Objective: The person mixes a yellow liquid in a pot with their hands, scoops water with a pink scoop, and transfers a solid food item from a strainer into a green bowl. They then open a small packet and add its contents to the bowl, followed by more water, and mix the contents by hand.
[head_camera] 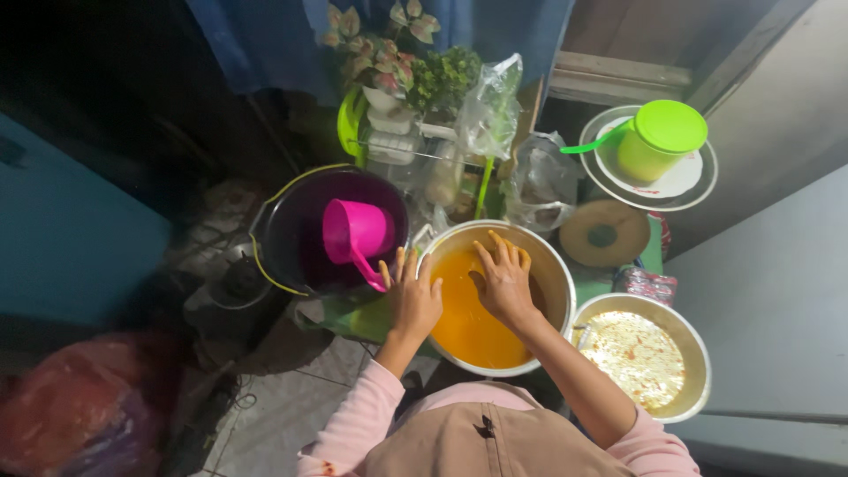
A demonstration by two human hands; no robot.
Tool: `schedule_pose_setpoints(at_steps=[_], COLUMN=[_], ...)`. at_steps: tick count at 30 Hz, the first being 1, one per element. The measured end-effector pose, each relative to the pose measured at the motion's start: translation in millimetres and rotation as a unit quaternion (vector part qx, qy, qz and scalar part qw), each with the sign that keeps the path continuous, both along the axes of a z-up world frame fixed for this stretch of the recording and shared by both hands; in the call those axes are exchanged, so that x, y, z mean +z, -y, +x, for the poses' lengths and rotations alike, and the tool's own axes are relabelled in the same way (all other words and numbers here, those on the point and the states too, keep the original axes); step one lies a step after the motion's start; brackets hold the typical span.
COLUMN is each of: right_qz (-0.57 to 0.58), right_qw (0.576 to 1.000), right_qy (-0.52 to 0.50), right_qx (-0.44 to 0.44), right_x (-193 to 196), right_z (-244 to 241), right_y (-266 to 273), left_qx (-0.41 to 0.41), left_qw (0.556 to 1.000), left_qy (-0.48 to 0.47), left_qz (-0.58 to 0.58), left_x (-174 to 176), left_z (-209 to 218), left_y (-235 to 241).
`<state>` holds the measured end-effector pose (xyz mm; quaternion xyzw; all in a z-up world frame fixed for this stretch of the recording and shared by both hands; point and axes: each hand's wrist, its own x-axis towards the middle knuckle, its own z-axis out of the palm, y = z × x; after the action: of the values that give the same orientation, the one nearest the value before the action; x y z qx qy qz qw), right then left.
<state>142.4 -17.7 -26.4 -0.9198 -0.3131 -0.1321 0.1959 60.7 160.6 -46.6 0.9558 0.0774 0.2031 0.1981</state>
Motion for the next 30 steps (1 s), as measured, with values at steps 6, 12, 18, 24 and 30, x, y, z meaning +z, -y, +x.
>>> schedule_pose_setpoints(at_steps=[6, 12, 18, 24, 30], right_qz=[0.021, 0.027, 0.032, 0.048, 0.102], right_qw=[1.0, 1.0, 0.999, 0.998, 0.993], right_qy=[0.004, 0.013, 0.018, 0.026, 0.031], right_qx=[0.004, 0.004, 0.002, -0.011, -0.047], right_x=[-3.5, -5.0, -10.8, -15.1, -13.4], right_z=[1.2, -2.7, -12.8, -11.9, -1.0], right_y=[-55.0, -96.9, -124.7, -136.4, -127.5], left_qx=[0.026, 0.033, 0.013, -0.021, -0.082], left_qw=[0.999, 0.995, 0.995, 0.997, 0.996], left_qy=[-0.026, -0.093, -0.093, -0.075, -0.031], left_qz=[0.007, -0.004, -0.01, -0.007, -0.01], left_x=[-10.7, -21.1, -30.0, -22.0, 1.1], left_z=[8.2, 7.7, 14.5, 22.9, 30.3], left_y=[-65.4, -110.9, -130.8, -134.6, -122.0])
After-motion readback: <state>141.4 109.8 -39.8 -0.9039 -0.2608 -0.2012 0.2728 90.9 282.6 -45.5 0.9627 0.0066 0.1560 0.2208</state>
